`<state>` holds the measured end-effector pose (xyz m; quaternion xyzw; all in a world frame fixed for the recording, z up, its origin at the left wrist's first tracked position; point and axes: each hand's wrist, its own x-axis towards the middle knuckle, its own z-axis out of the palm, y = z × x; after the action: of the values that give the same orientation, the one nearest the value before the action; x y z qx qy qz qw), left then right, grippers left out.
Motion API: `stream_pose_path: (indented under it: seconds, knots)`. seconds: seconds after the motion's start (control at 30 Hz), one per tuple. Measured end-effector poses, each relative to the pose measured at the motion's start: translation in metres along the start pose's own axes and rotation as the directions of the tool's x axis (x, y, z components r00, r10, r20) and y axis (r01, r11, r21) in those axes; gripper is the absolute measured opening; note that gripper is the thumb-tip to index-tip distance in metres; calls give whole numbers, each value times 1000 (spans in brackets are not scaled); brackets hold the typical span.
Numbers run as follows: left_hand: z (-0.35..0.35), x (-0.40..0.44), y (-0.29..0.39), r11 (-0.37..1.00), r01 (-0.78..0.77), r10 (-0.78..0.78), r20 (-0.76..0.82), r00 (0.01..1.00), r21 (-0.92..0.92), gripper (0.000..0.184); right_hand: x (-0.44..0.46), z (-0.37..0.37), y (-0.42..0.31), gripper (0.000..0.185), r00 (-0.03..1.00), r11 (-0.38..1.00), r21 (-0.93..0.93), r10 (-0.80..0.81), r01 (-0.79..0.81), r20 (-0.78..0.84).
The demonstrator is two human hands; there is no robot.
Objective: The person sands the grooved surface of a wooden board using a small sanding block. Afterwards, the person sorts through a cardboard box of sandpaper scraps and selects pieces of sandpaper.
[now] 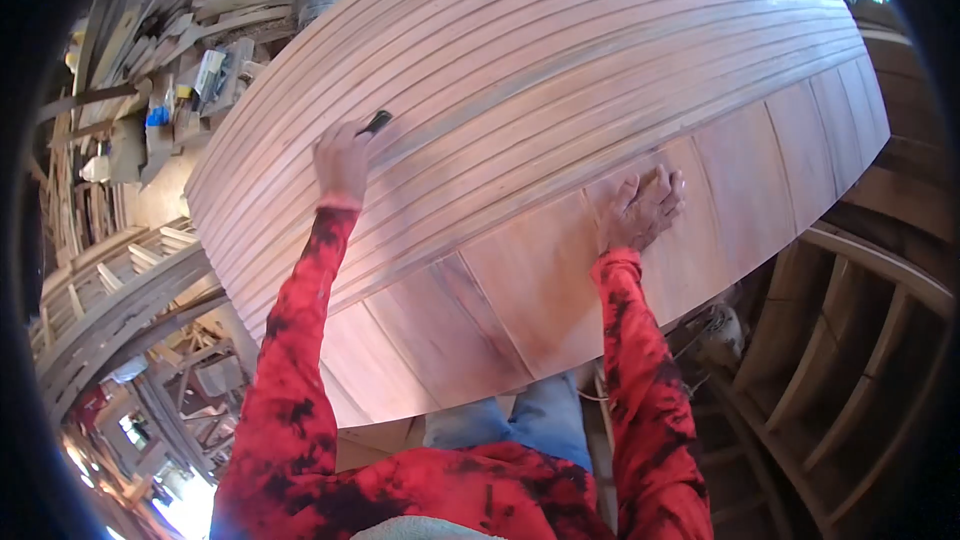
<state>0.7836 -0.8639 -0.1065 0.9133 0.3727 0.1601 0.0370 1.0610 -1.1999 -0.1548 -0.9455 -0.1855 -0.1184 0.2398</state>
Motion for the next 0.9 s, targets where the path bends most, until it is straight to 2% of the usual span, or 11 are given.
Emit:
stream_pose_path:
  seconds: [0.07,0.17,0.23,0.37,0.43,0.57,0.63,0.73,0.83,0.9]
  knots:
    - [-17,-4,22,992,-65,53,-116,992,-107,9,-1,-1,-6,47,1000,1000,2,-22,22,16]
    - [-3,9,59,977,-120,101,-111,989,-177,6,2,2,-7,48,999,999,-39,10,-9,42]
    - [10,20,67,969,-31,2,-120,993,-247,7,2,2,-6,48,1000,997,-76,-16,18,27]
    - [14,39,56,973,35,-71,-152,986,-230,12,0,5,-7,50,999,992,-119,-46,47,8]
    - [16,47,52,975,16,-34,-74,997,-224,11,-1,-1,-16,52,1000,995,-103,0,3,27]
    - [26,48,63,948,-65,47,-64,997,-312,10,1,3,-13,53,1000,984,-178,-17,21,26]
    - [28,43,70,955,-75,70,-29,997,-285,10,-1,0,-17,53,999,993,-117,3,2,37]
    - [30,37,72,962,-83,79,-29,996,-260,10,-1,1,-15,52,998,991,-123,-53,49,-28]
    - [25,21,62,948,-176,161,-76,984,-264,13,0,1,-15,53,1000,994,-113,-4,7,30]
    - [18,11,57,957,-179,167,-70,983,-230,14,0,2,-14,53,1000,991,-130,0,4,25]
